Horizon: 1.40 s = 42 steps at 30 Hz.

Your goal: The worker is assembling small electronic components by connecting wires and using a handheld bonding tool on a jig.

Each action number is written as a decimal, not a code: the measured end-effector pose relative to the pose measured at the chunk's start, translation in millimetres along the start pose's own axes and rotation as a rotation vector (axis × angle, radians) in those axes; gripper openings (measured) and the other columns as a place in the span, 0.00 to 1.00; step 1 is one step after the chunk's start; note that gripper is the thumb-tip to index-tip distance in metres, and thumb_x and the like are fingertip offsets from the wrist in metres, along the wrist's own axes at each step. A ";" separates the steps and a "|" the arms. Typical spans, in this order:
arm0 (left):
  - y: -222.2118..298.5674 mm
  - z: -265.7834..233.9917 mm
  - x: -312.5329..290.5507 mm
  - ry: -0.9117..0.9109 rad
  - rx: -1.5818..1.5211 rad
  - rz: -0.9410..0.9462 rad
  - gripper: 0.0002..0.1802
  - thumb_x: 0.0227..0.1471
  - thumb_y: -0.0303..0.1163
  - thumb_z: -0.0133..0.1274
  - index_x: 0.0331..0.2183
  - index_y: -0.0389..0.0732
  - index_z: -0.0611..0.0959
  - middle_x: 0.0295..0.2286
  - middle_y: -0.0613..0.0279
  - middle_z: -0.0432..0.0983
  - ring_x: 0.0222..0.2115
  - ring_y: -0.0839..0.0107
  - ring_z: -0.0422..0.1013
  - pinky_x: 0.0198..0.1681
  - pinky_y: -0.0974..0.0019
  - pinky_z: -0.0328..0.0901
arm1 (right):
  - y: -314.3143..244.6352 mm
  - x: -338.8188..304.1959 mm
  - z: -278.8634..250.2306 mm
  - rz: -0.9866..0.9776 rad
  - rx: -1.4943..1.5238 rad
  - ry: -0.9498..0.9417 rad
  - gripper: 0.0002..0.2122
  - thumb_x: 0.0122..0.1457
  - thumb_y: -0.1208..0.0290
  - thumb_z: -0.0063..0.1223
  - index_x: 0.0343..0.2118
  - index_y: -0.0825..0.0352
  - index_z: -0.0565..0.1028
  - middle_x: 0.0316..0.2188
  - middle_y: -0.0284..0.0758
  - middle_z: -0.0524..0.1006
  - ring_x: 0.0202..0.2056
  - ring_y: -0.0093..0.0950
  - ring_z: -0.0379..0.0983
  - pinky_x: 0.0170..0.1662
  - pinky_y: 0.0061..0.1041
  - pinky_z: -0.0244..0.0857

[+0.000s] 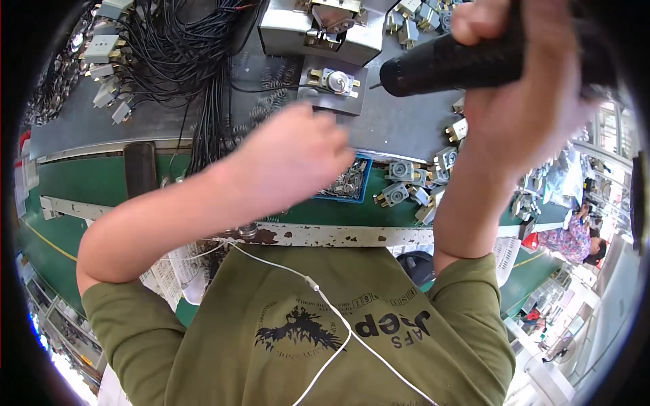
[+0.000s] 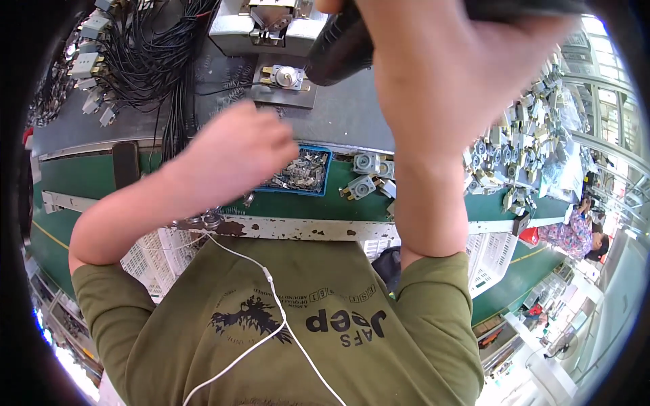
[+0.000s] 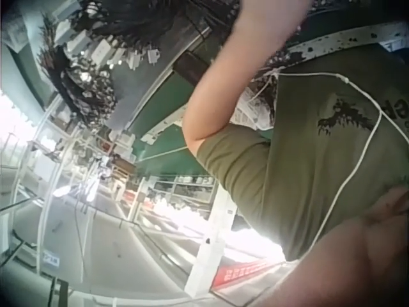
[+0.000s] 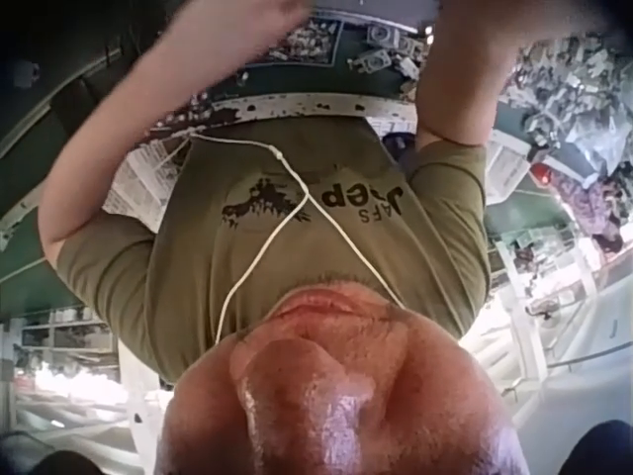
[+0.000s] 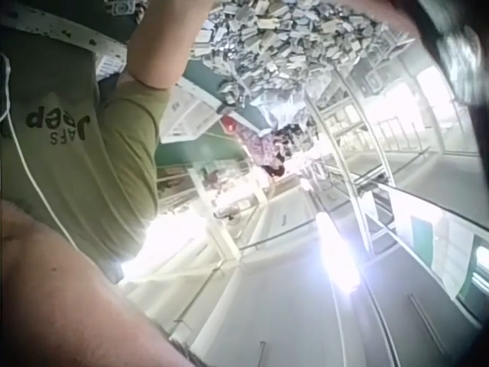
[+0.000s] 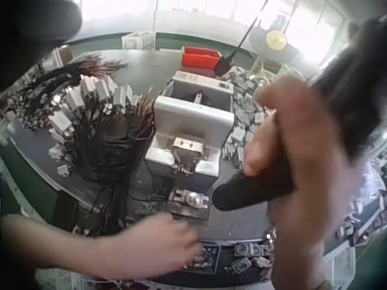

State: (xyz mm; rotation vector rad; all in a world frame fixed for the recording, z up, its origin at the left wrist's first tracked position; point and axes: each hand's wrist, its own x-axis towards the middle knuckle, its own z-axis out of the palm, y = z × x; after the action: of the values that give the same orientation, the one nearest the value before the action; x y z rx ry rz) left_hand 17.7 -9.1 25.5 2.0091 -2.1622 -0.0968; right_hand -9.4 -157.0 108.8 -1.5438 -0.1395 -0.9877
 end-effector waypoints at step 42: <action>-10.0 -9.0 -12.3 0.122 -0.372 -0.117 0.10 0.48 0.24 0.57 0.36 0.41 0.84 0.33 0.59 0.78 0.38 0.59 0.76 0.45 0.57 0.70 | 52.1 51.6 14.7 -0.404 0.683 -0.125 0.18 0.58 0.85 0.63 0.49 0.71 0.68 0.32 0.37 0.80 0.23 0.22 0.77 0.25 0.20 0.72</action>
State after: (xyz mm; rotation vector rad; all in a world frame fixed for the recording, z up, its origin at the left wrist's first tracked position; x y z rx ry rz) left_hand 29.9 3.0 31.4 1.8697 -1.7952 -0.3548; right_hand 61.5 -180.3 104.0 -0.9538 -0.8167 -1.0091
